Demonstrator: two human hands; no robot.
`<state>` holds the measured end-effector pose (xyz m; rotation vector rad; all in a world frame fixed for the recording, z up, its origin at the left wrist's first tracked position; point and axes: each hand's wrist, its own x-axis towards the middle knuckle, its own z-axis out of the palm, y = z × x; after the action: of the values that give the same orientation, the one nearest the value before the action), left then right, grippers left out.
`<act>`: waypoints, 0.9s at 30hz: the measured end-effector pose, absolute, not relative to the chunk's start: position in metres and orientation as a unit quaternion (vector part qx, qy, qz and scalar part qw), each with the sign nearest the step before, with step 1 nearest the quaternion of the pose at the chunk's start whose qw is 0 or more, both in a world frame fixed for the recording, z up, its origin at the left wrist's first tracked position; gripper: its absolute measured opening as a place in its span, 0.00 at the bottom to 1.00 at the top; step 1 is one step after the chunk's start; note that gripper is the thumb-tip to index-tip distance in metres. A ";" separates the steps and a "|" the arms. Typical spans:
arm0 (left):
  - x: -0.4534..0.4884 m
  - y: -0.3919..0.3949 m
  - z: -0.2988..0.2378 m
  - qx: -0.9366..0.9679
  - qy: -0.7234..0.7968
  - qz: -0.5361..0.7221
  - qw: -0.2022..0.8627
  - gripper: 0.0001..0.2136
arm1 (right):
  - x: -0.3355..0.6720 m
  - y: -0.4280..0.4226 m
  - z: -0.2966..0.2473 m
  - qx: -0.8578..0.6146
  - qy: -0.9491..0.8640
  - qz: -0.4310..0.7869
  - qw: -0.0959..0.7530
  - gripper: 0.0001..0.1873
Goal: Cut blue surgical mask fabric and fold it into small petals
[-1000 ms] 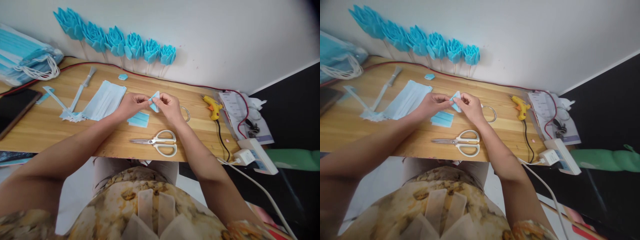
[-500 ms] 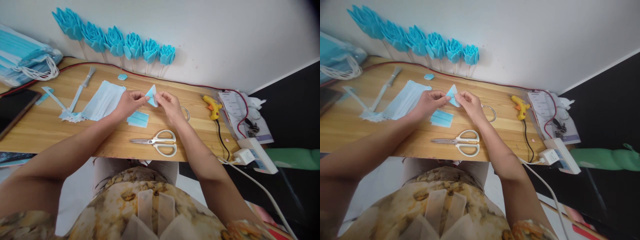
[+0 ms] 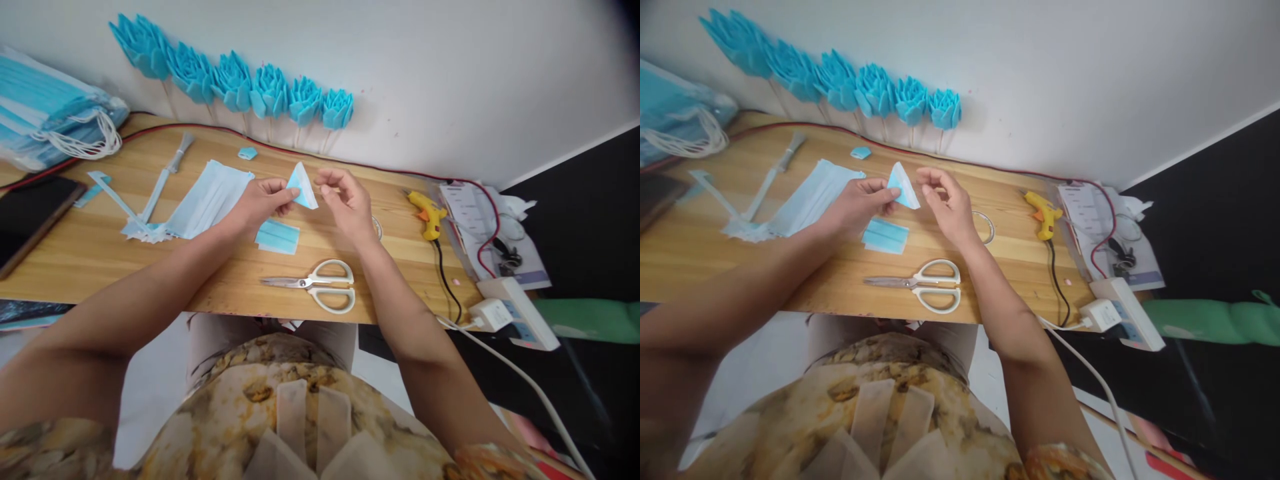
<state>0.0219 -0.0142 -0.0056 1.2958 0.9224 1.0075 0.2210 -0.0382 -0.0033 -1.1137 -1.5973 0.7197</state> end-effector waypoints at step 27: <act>0.023 -0.017 -0.001 0.626 0.409 0.407 0.525 0.15 | 0.211 -0.039 -0.010 -0.466 -0.651 0.356 0.482 0.16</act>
<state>0.0231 -0.0169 -0.0014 1.4964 0.9778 0.9733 0.2112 -0.0386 -0.0102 -1.1362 -1.5866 0.8673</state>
